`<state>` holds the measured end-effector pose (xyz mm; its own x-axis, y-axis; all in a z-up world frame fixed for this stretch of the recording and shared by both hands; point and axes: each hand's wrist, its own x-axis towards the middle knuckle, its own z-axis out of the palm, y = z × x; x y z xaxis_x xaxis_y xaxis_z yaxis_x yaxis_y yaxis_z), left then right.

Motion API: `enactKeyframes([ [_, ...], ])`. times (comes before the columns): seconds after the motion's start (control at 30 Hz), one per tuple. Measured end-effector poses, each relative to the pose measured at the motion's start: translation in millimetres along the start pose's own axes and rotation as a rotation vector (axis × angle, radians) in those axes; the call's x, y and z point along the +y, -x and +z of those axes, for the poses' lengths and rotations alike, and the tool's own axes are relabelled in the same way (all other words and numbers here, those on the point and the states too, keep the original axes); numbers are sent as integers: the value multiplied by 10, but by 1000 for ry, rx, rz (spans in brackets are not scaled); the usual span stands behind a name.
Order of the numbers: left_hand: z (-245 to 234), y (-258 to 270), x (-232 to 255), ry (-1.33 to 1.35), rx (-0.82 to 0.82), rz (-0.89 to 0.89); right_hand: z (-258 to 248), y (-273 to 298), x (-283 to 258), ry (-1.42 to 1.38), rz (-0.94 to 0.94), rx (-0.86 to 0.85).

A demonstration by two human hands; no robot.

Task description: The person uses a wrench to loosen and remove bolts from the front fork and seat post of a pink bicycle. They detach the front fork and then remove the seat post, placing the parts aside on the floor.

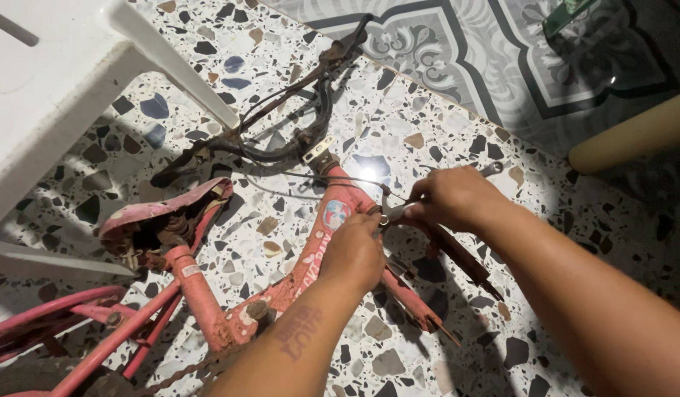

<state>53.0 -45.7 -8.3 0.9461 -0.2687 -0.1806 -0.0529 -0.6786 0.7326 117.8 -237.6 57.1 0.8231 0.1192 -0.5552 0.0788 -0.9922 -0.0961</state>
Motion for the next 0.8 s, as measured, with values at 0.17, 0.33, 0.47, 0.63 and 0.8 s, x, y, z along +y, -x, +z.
enactKeyframes([
  [0.17, 31, 27, 6, 74, 29, -29, 176, 22, 273, 75, -38, 173],
  [0.33, 92, -16, -64, 85, 57, -2, 117, -67, 947, -197, 92, 174],
  [0.47, 124, -49, -96, 83, 55, -13, 205, -159, 1179, -810, 204, 175],
  [0.63, 145, -56, -97, 110, 43, -58, 273, -419, 990, -1607, 310, 316],
  [0.8, 102, -47, -44, 92, 20, -68, 185, -729, 677, -1654, 404, 423],
])
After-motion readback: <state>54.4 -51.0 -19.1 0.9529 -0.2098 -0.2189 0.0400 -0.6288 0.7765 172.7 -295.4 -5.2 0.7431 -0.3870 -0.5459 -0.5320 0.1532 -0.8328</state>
